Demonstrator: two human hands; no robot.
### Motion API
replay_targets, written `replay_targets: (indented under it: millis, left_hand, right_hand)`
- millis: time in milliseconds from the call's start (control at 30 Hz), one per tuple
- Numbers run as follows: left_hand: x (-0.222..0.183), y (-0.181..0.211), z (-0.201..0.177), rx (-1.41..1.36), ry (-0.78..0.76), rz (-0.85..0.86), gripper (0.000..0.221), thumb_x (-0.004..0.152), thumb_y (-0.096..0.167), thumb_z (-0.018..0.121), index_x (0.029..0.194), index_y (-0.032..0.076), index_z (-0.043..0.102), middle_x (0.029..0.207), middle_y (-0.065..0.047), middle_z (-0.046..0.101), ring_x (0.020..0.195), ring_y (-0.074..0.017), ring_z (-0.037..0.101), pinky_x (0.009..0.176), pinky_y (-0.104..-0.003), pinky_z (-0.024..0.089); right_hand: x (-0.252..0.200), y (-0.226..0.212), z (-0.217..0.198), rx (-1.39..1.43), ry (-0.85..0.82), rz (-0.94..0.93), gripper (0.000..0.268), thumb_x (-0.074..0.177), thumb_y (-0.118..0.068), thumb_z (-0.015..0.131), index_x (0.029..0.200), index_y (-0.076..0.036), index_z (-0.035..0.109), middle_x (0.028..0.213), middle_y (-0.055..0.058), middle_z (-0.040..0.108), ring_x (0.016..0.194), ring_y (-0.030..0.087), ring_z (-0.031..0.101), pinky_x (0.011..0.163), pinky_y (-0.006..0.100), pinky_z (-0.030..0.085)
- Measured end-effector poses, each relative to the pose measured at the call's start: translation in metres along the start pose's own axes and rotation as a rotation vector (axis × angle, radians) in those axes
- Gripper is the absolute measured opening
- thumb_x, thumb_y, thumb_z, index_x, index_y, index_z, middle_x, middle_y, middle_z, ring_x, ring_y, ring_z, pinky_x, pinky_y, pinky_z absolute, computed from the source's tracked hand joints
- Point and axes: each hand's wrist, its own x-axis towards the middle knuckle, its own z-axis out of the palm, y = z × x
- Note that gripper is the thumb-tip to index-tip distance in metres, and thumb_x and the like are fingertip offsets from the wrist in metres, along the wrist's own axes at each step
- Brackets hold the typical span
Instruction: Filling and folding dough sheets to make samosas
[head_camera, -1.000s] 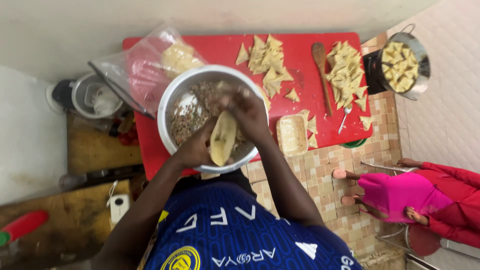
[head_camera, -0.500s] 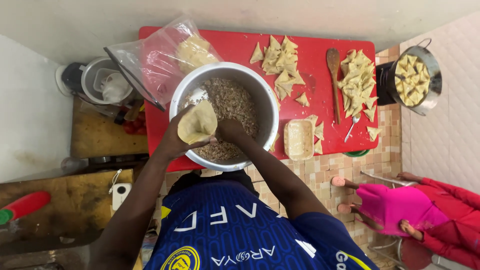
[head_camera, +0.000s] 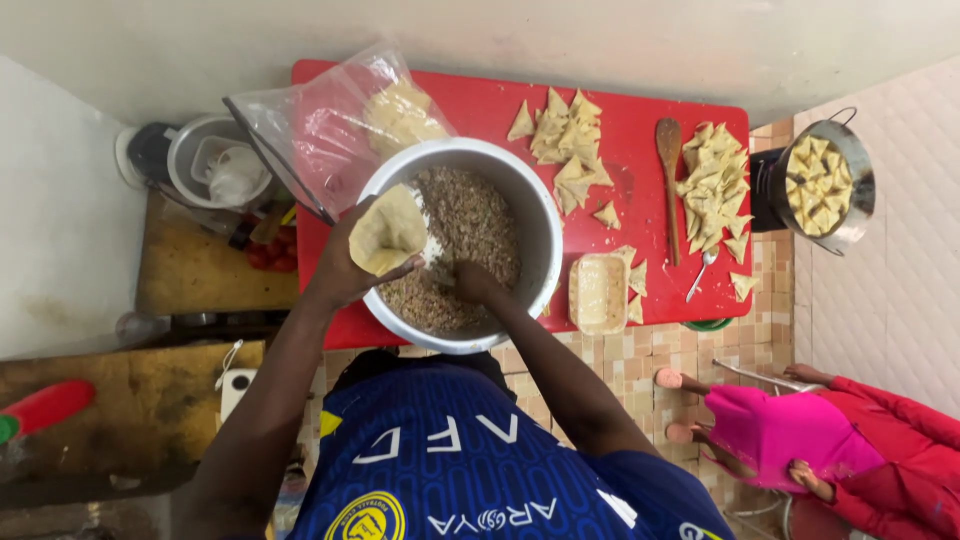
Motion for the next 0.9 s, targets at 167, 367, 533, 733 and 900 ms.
replay_targets:
  millis: [167, 367, 533, 733, 900]
  left_hand:
    - [0.006, -0.009, -0.007, -0.025, -0.036, -0.017, 0.093, 0.068, 0.008, 0.109, 0.150, 0.008, 0.065, 0.129, -0.011, 0.074, 0.120, -0.0191, 0.066, 0.109, -0.046, 0.058]
    - [0.015, -0.083, -0.009, 0.067, -0.102, -0.030, 0.095, 0.066, 0.013, 0.110, 0.149, 0.005, 0.064, 0.131, -0.018, 0.073, 0.122, -0.0290, 0.068, 0.110, -0.052, 0.056]
    - [0.024, -0.085, 0.028, 0.142, -0.180, -0.085, 0.098, 0.065, 0.017, 0.109, 0.153, 0.010, 0.067, 0.137, -0.021, 0.077, 0.125, -0.0337, 0.073, 0.111, -0.054, 0.056]
    - [0.030, -0.051, 0.048, 0.173, -0.229, -0.043, 0.080, 0.066, 0.015, 0.107, 0.136, 0.001, 0.070, 0.128, -0.031, 0.078, 0.118, -0.0497, 0.076, 0.109, -0.062, 0.057]
    - [0.016, -0.038, 0.041, 0.211, -0.267, 0.004, 0.099, 0.072, 0.012, 0.107, 0.155, -0.008, 0.058, 0.144, -0.036, 0.070, 0.142, -0.0565, 0.063, 0.124, -0.067, 0.045]
  right_hand:
    - [-0.042, 0.025, -0.032, 0.195, 0.036, -0.074, 0.034, 0.095, -0.015, 0.073, 0.115, 0.012, 0.076, 0.096, 0.035, 0.074, 0.087, 0.050, 0.074, 0.080, 0.058, 0.059]
    - [-0.173, -0.045, -0.122, 0.275, 0.265, 0.007, 0.032, 0.092, -0.021, 0.072, 0.114, 0.000, 0.083, 0.098, 0.027, 0.083, 0.097, 0.046, 0.081, 0.091, 0.058, 0.061]
    - [-0.239, -0.126, -0.140, 0.650, 0.572, -0.148, 0.017, 0.101, -0.003, 0.073, 0.118, -0.002, 0.075, 0.087, 0.018, 0.080, 0.079, 0.027, 0.076, 0.077, 0.041, 0.065]
    - [-0.225, -0.137, -0.117, 0.374, 0.913, -0.252, 0.010, 0.106, -0.009, 0.073, 0.113, -0.002, 0.076, 0.096, 0.025, 0.073, 0.094, 0.045, 0.078, 0.082, 0.051, 0.061]
    - [-0.133, -0.047, -0.096, 0.202, 0.656, -0.151, 0.012, 0.101, -0.009, 0.071, 0.101, 0.002, 0.074, 0.092, 0.029, 0.074, 0.091, 0.054, 0.074, 0.079, 0.060, 0.058]
